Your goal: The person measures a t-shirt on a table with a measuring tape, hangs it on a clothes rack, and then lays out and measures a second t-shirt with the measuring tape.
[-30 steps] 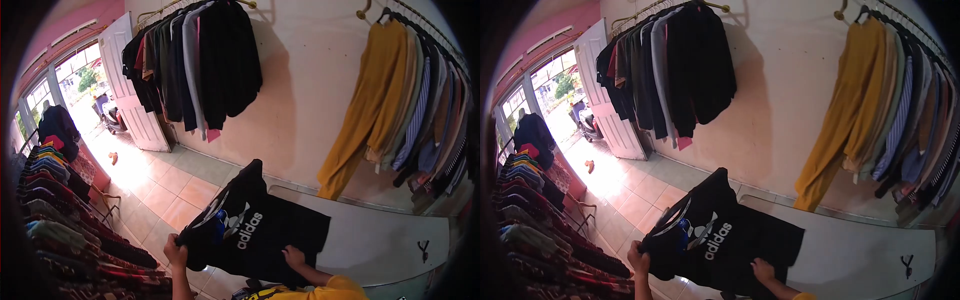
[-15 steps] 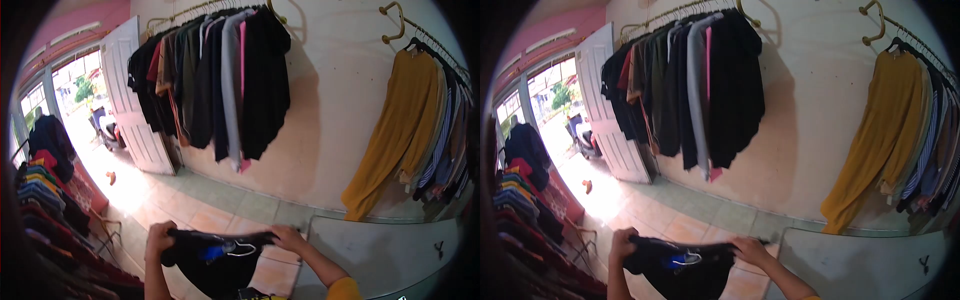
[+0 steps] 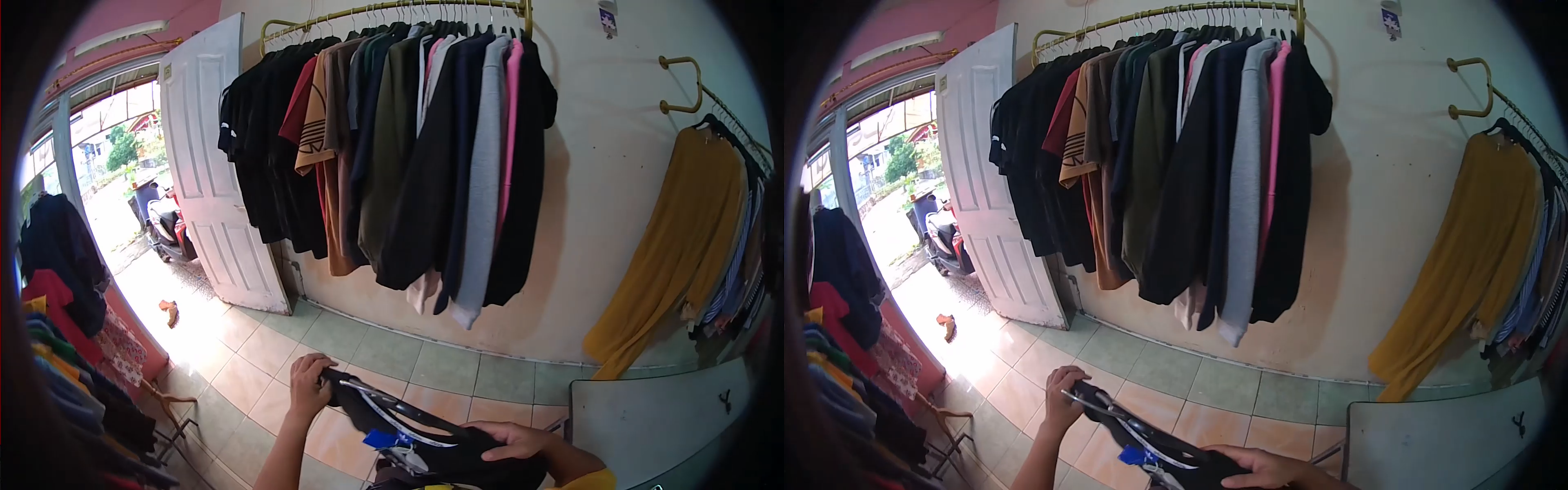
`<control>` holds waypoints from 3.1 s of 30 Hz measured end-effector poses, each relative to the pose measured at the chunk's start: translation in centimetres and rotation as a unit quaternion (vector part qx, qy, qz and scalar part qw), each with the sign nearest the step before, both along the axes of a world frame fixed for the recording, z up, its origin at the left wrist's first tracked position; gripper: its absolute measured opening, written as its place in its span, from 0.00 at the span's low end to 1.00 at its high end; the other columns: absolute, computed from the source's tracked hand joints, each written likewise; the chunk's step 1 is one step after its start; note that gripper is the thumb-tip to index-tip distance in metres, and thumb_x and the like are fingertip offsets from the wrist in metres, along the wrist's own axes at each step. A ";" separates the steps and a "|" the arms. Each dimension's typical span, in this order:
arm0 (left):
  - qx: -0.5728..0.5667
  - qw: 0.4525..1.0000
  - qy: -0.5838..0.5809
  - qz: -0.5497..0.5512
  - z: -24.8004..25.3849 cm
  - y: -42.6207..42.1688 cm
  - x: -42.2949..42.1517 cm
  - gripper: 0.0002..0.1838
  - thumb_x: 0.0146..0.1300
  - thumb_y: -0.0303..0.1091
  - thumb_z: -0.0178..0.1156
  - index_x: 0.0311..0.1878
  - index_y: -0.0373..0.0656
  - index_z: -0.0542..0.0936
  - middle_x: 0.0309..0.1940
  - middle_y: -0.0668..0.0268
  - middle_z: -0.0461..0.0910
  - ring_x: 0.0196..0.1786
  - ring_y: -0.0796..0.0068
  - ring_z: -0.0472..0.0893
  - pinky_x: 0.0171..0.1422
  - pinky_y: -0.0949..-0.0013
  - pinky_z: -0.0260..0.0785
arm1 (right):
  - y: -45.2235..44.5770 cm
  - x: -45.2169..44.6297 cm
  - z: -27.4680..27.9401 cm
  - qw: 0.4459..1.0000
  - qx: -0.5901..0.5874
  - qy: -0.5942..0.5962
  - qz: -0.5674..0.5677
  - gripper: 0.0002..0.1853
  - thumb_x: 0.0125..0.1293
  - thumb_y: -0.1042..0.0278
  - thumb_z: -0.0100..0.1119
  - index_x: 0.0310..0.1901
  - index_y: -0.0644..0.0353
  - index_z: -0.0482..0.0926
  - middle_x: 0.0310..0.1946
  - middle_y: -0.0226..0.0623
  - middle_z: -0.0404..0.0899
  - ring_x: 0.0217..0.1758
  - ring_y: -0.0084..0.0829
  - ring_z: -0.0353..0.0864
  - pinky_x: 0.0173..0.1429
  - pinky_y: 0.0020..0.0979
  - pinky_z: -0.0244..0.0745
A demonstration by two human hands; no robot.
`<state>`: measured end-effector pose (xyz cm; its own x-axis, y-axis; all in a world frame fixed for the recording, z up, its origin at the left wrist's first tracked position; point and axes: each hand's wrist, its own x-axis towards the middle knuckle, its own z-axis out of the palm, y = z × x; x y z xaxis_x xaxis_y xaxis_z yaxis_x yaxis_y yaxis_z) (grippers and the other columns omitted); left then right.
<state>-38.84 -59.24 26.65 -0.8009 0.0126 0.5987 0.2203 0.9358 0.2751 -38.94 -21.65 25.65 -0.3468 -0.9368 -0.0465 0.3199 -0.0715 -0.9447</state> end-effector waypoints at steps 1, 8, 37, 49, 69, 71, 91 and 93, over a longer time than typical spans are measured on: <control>-0.002 1.000 -0.002 -0.006 0.2 -0.4 -1.4 0.16 0.36 0.19 0.54 0.34 0.43 0.77 0.35 0.62 0.76 0.42 0.60 0.74 0.48 0.63 0.64 | -0.6 -0.8 0.4 0.999 -0.020 -0.027 -0.014 0.30 0.63 0.70 0.53 0.64 0.63 0.54 0.58 0.35 0.62 0.60 0.23 0.61 0.63 0.25 0.55; 0.037 0.998 0.053 -0.015 3.2 -9.7 -11.7 0.22 0.46 0.20 0.60 0.48 0.37 0.70 0.45 0.52 0.69 0.50 0.50 0.69 0.55 0.59 0.62 | -8.4 -7.4 2.7 0.968 -0.069 -0.169 -0.172 0.33 0.60 0.71 0.52 0.66 0.63 0.51 0.61 0.35 0.60 0.62 0.27 0.62 0.66 0.27 0.53; -0.013 0.912 0.371 -0.177 8.8 -33.5 -54.8 0.32 0.58 0.57 0.48 0.56 0.39 0.64 0.58 0.50 0.58 0.65 0.49 0.55 0.67 0.36 0.24 | -46.9 -20.9 8.9 0.914 -0.152 -0.142 -0.348 0.38 0.49 0.73 0.57 0.64 0.68 0.54 0.62 0.46 0.59 0.66 0.38 0.57 0.68 0.33 0.48; -0.048 0.925 0.346 -0.152 5.6 -39.4 -62.7 0.24 0.46 0.28 0.61 0.50 0.56 0.74 0.55 0.45 0.54 0.57 0.37 0.57 0.55 0.41 0.56 | -60.3 -23.7 20.3 0.730 -0.013 -0.049 -0.681 0.43 0.45 0.76 0.58 0.64 0.71 0.50 0.58 0.45 0.64 0.62 0.33 0.64 0.67 0.29 0.52; -0.021 0.941 0.310 -0.136 2.5 -45.1 -67.5 0.28 0.43 0.15 0.52 0.54 0.35 0.66 0.58 0.33 0.48 0.58 0.30 0.54 0.61 0.45 0.51 | -50.5 -48.1 37.6 0.325 0.183 0.611 -0.698 0.07 0.58 0.69 0.51 0.30 0.63 0.76 0.28 0.27 0.75 0.36 0.20 0.73 0.44 0.21 0.67; -0.060 0.926 0.351 -0.125 2.6 -44.8 -66.6 0.27 0.43 0.14 0.51 0.52 0.33 0.67 0.58 0.34 0.49 0.57 0.32 0.56 0.60 0.46 0.52 | -44.8 -53.4 39.5 0.600 -0.036 0.537 -0.592 0.09 0.56 0.67 0.53 0.32 0.62 0.78 0.27 0.31 0.76 0.34 0.22 0.74 0.43 0.21 0.67; -0.119 0.907 0.344 -0.212 0.0 -42.8 -61.3 0.11 0.44 0.24 0.58 0.35 0.36 0.77 0.46 0.40 0.61 0.44 0.46 0.65 0.46 0.50 0.56 | -48.2 -59.0 44.2 0.271 0.468 0.489 -0.685 0.17 0.47 0.62 0.54 0.35 0.67 0.79 0.39 0.53 0.78 0.42 0.39 0.79 0.45 0.35 0.72; -0.133 0.908 0.321 -0.234 1.2 -42.3 -59.3 0.14 0.42 0.26 0.59 0.37 0.37 0.77 0.53 0.41 0.53 0.52 0.45 0.60 0.51 0.50 0.55 | -50.0 -57.9 44.8 0.156 0.478 0.537 -0.677 0.17 0.47 0.62 0.55 0.35 0.68 0.79 0.40 0.54 0.77 0.43 0.40 0.79 0.46 0.34 0.73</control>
<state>-98.13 -101.56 27.84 -0.1578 0.4745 0.8660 0.6457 0.7131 -0.2730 -96.86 -71.64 70.47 -0.4851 0.2872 0.8259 0.2444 0.9514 -0.1873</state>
